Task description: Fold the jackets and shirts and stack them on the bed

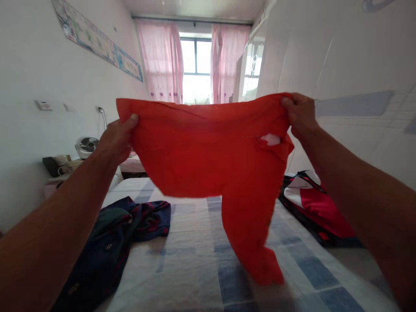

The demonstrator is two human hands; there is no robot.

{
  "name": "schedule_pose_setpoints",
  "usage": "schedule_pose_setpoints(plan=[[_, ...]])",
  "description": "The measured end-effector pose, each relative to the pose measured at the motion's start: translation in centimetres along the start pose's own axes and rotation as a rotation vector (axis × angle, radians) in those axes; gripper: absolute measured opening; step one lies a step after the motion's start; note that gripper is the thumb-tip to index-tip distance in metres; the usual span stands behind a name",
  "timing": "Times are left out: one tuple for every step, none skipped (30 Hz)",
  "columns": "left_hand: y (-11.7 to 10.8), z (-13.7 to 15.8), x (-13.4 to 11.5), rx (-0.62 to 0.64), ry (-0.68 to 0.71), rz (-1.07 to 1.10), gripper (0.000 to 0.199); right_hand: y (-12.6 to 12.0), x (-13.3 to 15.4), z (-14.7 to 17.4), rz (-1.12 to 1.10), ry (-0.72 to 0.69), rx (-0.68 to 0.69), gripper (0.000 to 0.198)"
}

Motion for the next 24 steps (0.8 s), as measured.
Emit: schedule_pose_setpoints(plan=[[0.3, -0.3, -0.5, 0.021, 0.028, 0.026, 0.067, -1.0, 0.2, -0.5, 0.021, -0.042, -0.037, 0.055], [0.4, -0.1, -0.6, 0.053, 0.032, 0.074, 0.066, -2.1, 0.5, -0.4, 0.043, -0.073, -0.069, 0.054], [0.4, 0.4, -0.4, 0.088, 0.018, 0.124, 0.064, -3.2, 0.7, 0.4, 0.069, -0.089, -0.08, 0.052], [0.3, 1.3, 0.4, 0.126, 0.003, 0.151, 0.063, -4.3, 0.8, 1.8, 0.096, -0.091, -0.053, 0.05], [0.1, 2.4, 1.5, 0.168, -0.023, 0.182, 0.063, -5.2, 0.8, 3.8, 0.129, -0.078, 0.0, 0.047], [-0.1, 3.8, 3.1, 0.202, -0.07, 0.203, 0.063, -6.0, 0.6, 6.4, 0.157, -0.032, 0.085, 0.042], [-0.3, 5.4, 4.9, 0.236, -0.138, 0.199, 0.062, -6.6, 0.3, 9.5, 0.182, 0.048, 0.197, 0.037], [-0.6, 7.2, 7.0, 0.266, -0.236, 0.168, 0.06, -7.0, -0.2, 12.9, 0.188, 0.148, 0.356, 0.033], [-0.8, 9.1, 9.2, 0.312, -0.376, 0.099, 0.058, -7.3, -0.7, 16.5, 0.176, 0.252, 0.462, 0.031], [-0.9, 11.1, 11.2, 0.405, -0.521, 0.017, 0.055, -7.6, -1.2, 20.2, 0.154, 0.344, 0.572, 0.031], [-1.0, 13.1, 12.9, 0.504, -0.615, -0.022, 0.05, -7.8, -1.6, 23.5, 0.145, 0.409, 0.634, 0.03], [-1.1, 14.9, 14.2, 0.552, -0.672, -0.036, 0.045, -8.0, -1.8, 26.6, 0.124, 0.456, 0.732, 0.03], [-1.1, 16.4, 15.1, 0.59, -0.723, -0.055, 0.041, -8.1, -2.0, 29.0, 0.107, 0.498, 0.823, 0.029], [-1.1, 17.7, 15.5, 0.597, -0.745, -0.065, 0.038, -8.1, -2.0, 30.9, 0.104, 0.53, 0.865, 0.029], [-1.0, 18.6, 15.7, 0.578, -0.752, -0.081, 0.035, -8.1, -1.9, 32.1, 0.109, 0.556, 0.883, 0.032], [-0.9, 19.2, 15.5, 0.548, -0.749, -0.102, 0.034, -8.0, -1.8, 32.7, 0.126, 0.575, 0.871, 0.036], [-0.7, 19.6, 15.3, 0.504, -0.74, -0.127, 0.034, -7.7, -1.6, 32.8, 0.15, 0.583, 0.84, 0.039], [-0.4, 19.8, 15.0, 0.456, -0.736, -0.156, 0.034, -7.3, -1.3, 32.6, 0.177, 0.586, 0.808, 0.043], [-0.2, 19.9, 14.7, 0.409, -0.738, -0.181, 0.034, -6.8, -1.0, 32.3, 0.206, 0.587, 0.782, 0.046], [0.1, 19.9, 14.6, 0.369, -0.745, -0.194, 0.035, -6.1, -0.7, 31.9, 0.233, 0.586, 0.765, 0.049], [0.4, 19.9, 14.5, 0.34, -0.753, -0.189, 0.038, -5.4, -0.4, 31.5, 0.255, 0.58, 0.752, 0.051], [0.7, 19.8, 14.5, 0.32, -0.757, -0.165, 0.041, -4.8, -0.1, 31.2, 0.27, 0.575, 0.738, 0.052], [0.9, 19.8, 14.5, 0.306, -0.755, -0.127, 0.045, -4.4, 0.2, 30.9, 0.278, 0.57, 0.711, 0.051], [1.0, 19.9, 14.6, 0.298, -0.747, -0.084, 0.048, -4.1, 0.5, 30.8, 0.282, 0.561, 0.669, 0.049]])
Point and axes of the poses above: each hand's wrist, its own z-axis away from the middle knuckle, its own y-axis out of the palm, x = y × z, the point moved 1 cm from there along -z, towards the middle knuckle, and after that the axes turned 11 degrees about -y, right-handed, at the moved point
